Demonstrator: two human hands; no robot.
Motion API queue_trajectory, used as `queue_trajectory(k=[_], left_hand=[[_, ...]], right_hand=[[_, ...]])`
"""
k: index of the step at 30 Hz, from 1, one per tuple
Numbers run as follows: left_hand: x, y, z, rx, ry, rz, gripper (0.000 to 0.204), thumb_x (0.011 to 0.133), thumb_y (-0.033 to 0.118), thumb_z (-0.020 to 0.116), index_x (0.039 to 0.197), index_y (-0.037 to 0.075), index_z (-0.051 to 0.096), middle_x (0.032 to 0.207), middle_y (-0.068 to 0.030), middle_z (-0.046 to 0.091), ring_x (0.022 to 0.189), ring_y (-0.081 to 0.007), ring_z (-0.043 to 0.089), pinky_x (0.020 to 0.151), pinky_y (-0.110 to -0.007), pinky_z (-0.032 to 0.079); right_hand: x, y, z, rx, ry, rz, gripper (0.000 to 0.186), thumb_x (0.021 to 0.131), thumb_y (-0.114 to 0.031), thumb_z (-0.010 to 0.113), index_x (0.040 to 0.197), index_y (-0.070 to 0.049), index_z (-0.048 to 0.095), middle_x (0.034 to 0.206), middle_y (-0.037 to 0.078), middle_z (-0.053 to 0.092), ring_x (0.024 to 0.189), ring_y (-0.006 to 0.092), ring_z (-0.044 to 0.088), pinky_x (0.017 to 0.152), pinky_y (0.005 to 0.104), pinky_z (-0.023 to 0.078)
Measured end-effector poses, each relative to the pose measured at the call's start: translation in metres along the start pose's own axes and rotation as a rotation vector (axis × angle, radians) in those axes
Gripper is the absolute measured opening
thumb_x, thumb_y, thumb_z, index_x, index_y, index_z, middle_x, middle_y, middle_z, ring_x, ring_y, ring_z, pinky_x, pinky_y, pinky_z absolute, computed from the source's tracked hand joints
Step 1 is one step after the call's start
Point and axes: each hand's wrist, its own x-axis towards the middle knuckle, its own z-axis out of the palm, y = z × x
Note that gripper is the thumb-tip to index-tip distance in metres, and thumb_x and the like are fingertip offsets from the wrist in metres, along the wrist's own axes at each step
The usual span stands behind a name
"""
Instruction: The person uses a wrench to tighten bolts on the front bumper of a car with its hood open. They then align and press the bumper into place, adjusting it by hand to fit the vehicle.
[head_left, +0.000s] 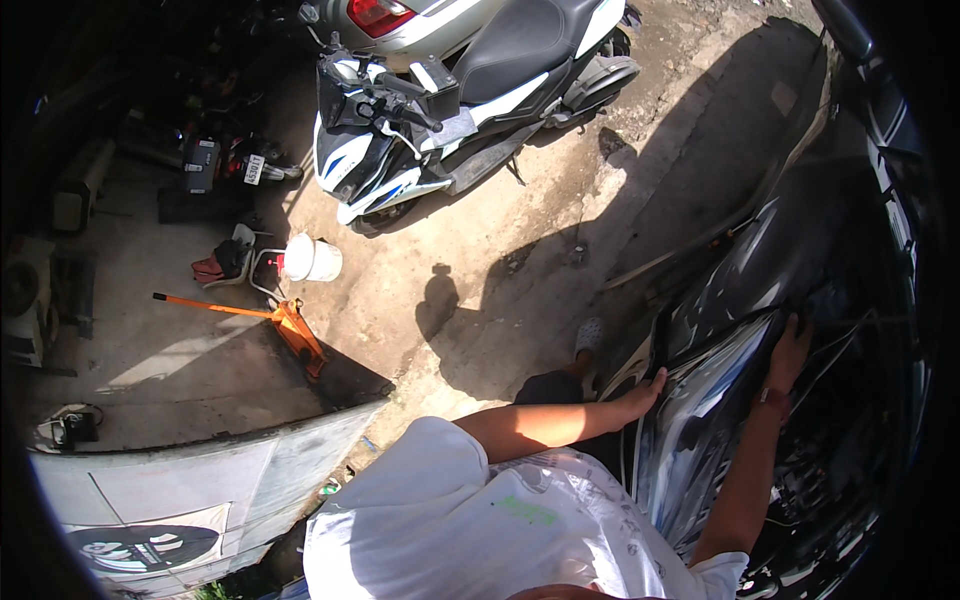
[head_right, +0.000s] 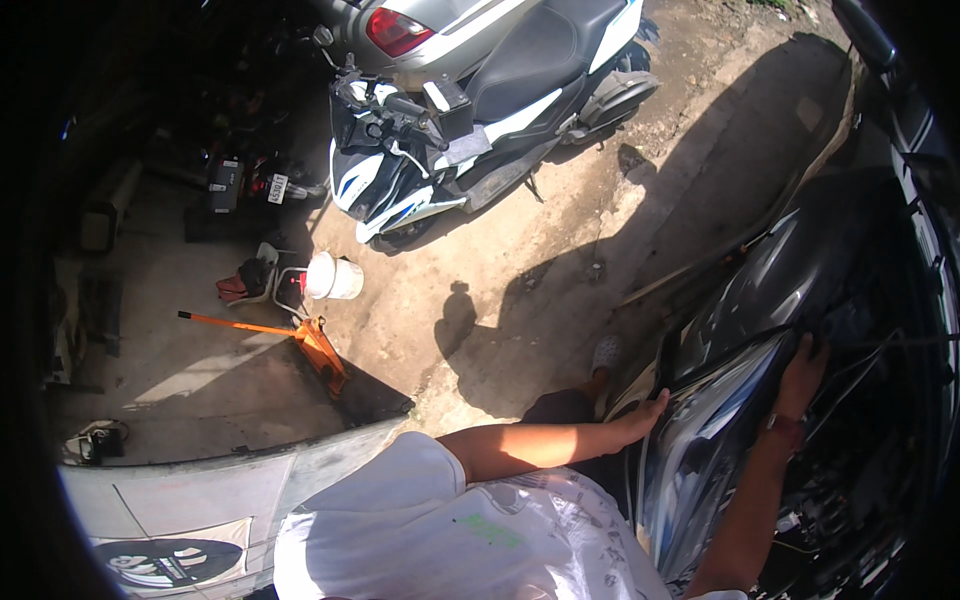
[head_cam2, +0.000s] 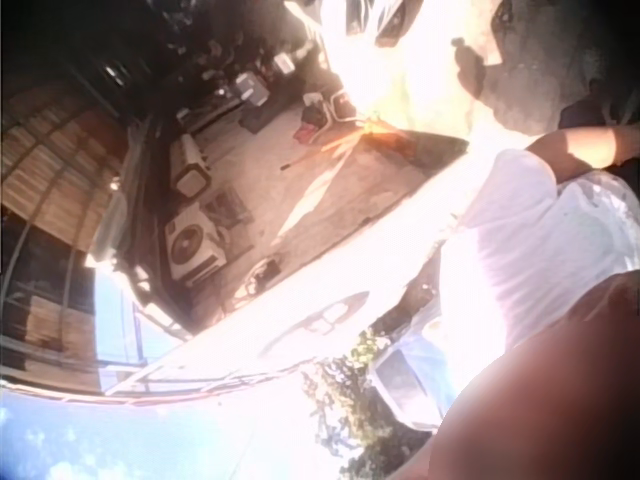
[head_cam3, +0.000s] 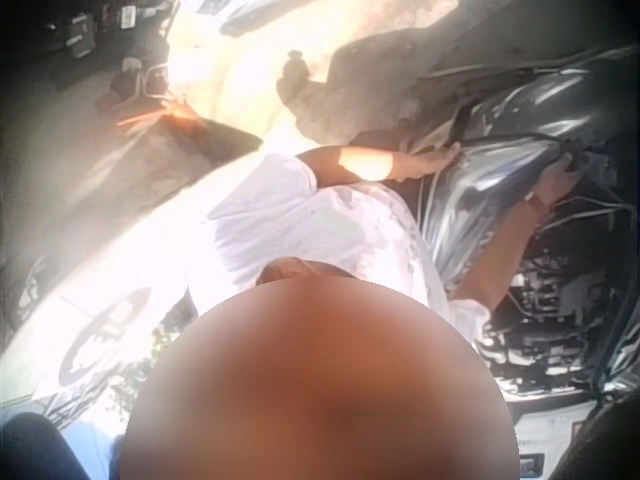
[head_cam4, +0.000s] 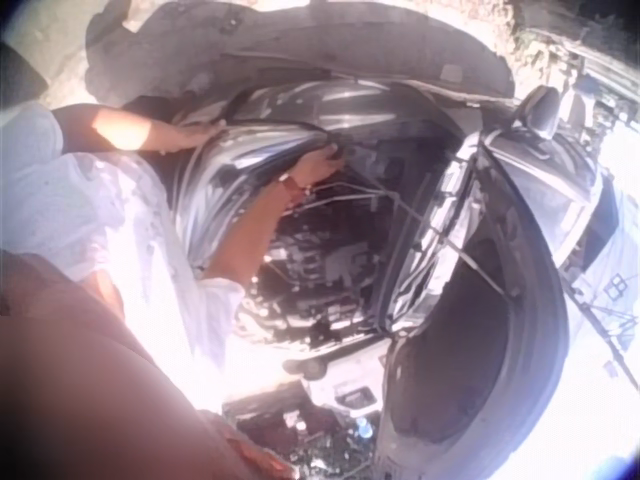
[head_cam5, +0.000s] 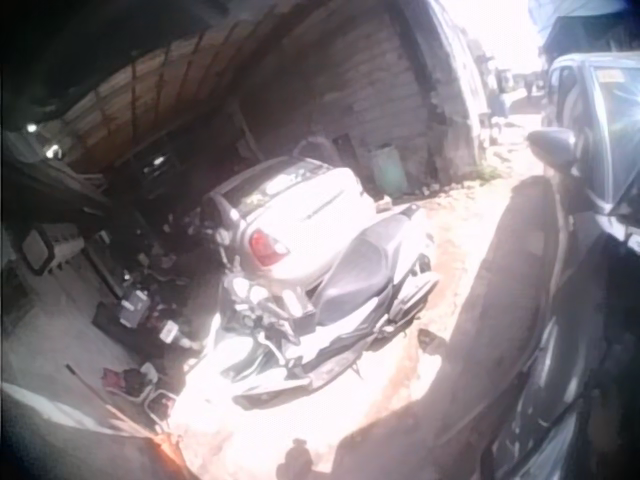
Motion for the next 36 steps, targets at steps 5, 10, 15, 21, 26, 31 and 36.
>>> queue_trajectory(k=[5, 10, 15, 21, 26, 31, 36], left_hand=[[-0.005, 0.006, -0.003, -0.075, -0.046, 0.039, 0.111, 0.099, 0.088, 0.016, 0.171, 0.004, 0.018, 0.179, -0.0168, 0.014, 0.165, -0.0331, 0.013, 0.133, -0.044, 0.013], [-0.005, 0.015, -0.002, -0.124, -0.017, 0.045, 0.112, 0.097, 0.09, 0.018, 0.172, 0.007, 0.017, 0.179, -0.0151, 0.016, 0.166, -0.0316, 0.012, 0.132, -0.043, 0.013], [0.004, 0.016, -0.004, -0.144, -0.024, 0.062, 0.113, 0.097, 0.091, 0.02, 0.172, 0.007, 0.019, 0.178, -0.0151, 0.019, 0.165, -0.0313, 0.015, 0.131, -0.043, 0.015], [0.008, 0.016, -0.005, -0.154, -0.055, 0.08, 0.112, 0.098, 0.09, 0.022, 0.171, 0.006, 0.022, 0.178, -0.0152, 0.021, 0.164, -0.03, 0.018, 0.131, -0.042, 0.016], [0.001, 0.022, -0.006, -0.114, -0.042, 0.123, 0.109, 0.099, 0.088, 0.02, 0.171, 0.006, 0.022, 0.178, -0.0156, 0.021, 0.164, -0.0302, 0.018, 0.131, -0.041, 0.016], [0.004, 0.016, -0.006, -0.031, 0.035, 0.076, 0.109, 0.101, 0.087, 0.022, 0.171, 0.004, 0.021, 0.178, -0.0163, 0.021, 0.164, -0.0309, 0.02, 0.13, -0.04, 0.019], [0.014, 0.01, -0.01, -0.125, -0.044, 0.045, 0.115, 0.097, 0.09, 0.03, 0.172, 0.004, 0.014, 0.18, -0.0155, 0.012, 0.165, -0.0293, 0.01, 0.133, -0.045, 0.01]], right_hand=[[0.003, 0.008, 0.001, 0.023, -0.016, 0.0, 0.06, 0.111, -0.036, 0.053, 0.151, 0.009, 0.05, 0.155, 0.03, 0.053, 0.147, 0.0421, 0.049, 0.123, 0.044, 0.035], [0.002, 0.007, 0.0, -0.009, 0.008, 0.007, 0.061, 0.111, -0.038, 0.053, 0.151, 0.009, 0.05, 0.155, 0.03, 0.053, 0.147, 0.0423, 0.049, 0.123, 0.044, 0.035], [0.001, 0.004, 0.0, -0.003, -0.004, 0.004, 0.062, 0.111, -0.039, 0.053, 0.151, 0.008, 0.05, 0.155, 0.03, 0.053, 0.147, 0.0427, 0.049, 0.123, 0.0441, 0.036], [0.001, 0.007, 0.0, 0.028, 0.001, 0.034, 0.062, 0.111, -0.039, 0.053, 0.151, 0.008, 0.05, 0.154, 0.032, 0.053, 0.146, 0.0437, 0.05, 0.122, 0.0445, 0.037], [-0.002, -0.008, -0.002, 0.034, -0.01, 0.016, 0.062, 0.111, -0.039, 0.053, 0.151, 0.008, 0.05, 0.153, 0.032, 0.054, 0.144, 0.0441, 0.051, 0.121, 0.0453, 0.038], [-0.014, -0.034, -0.01, 0.029, 0.02, 0.05, 0.058, 0.109, -0.035, 0.055, 0.148, 0.008, 0.052, 0.147, 0.032, 0.059, 0.139, 0.0447, 0.056, 0.117, 0.0469, 0.041], [-0.017, -0.045, -0.017, -0.023, 0.007, 0.081, 0.06, 0.107, -0.037, 0.056, 0.148, 0.006, 0.052, 0.146, 0.035, 0.058, 0.14, 0.0497, 0.053, 0.118, 0.0477, 0.042]])
